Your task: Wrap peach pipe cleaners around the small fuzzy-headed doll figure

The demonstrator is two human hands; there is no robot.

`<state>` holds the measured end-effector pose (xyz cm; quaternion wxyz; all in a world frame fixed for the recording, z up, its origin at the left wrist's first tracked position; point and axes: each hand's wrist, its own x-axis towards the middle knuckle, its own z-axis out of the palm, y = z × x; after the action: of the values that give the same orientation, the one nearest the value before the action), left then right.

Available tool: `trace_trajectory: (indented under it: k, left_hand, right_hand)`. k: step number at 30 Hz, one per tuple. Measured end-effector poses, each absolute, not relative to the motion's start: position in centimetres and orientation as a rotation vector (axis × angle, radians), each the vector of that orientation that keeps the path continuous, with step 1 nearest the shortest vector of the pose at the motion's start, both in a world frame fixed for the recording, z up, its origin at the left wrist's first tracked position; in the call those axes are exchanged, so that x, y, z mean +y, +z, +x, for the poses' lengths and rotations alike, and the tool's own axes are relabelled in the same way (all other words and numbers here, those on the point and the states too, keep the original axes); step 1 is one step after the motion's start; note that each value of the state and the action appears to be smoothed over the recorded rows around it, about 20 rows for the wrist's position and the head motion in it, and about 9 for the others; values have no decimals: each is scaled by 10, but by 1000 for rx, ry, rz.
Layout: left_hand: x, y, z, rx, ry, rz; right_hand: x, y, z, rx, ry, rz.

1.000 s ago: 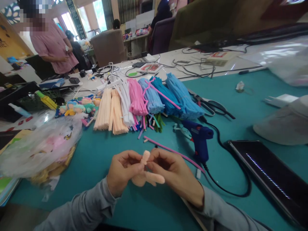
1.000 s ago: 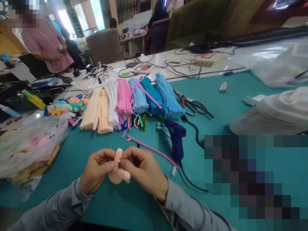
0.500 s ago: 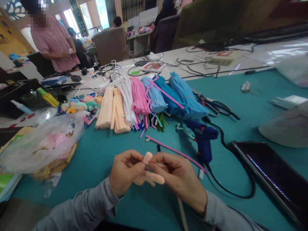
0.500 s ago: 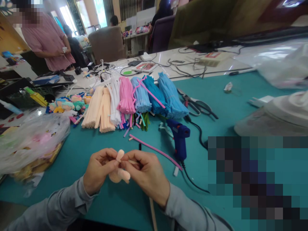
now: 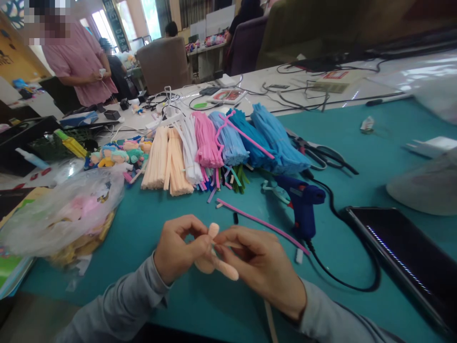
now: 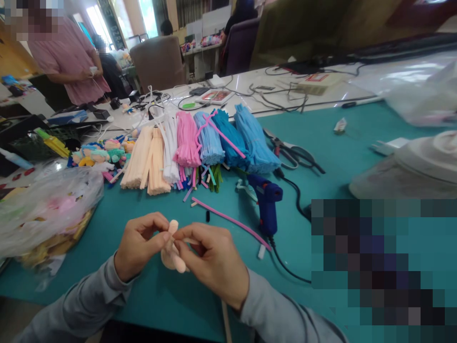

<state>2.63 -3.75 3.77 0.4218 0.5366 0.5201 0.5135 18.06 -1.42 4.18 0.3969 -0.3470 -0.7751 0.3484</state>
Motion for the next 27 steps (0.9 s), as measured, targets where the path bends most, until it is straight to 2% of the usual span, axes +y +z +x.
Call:
trace_trajectory:
  k: [9, 27]
  left_hand:
    - [-32, 42, 25, 1186, 1087, 976]
    - [-31, 41, 20, 1048, 1031, 938]
  right_hand:
    - [-11, 44, 186, -2054, 653, -737]
    - [-5, 34, 194, -2158, 460, -525]
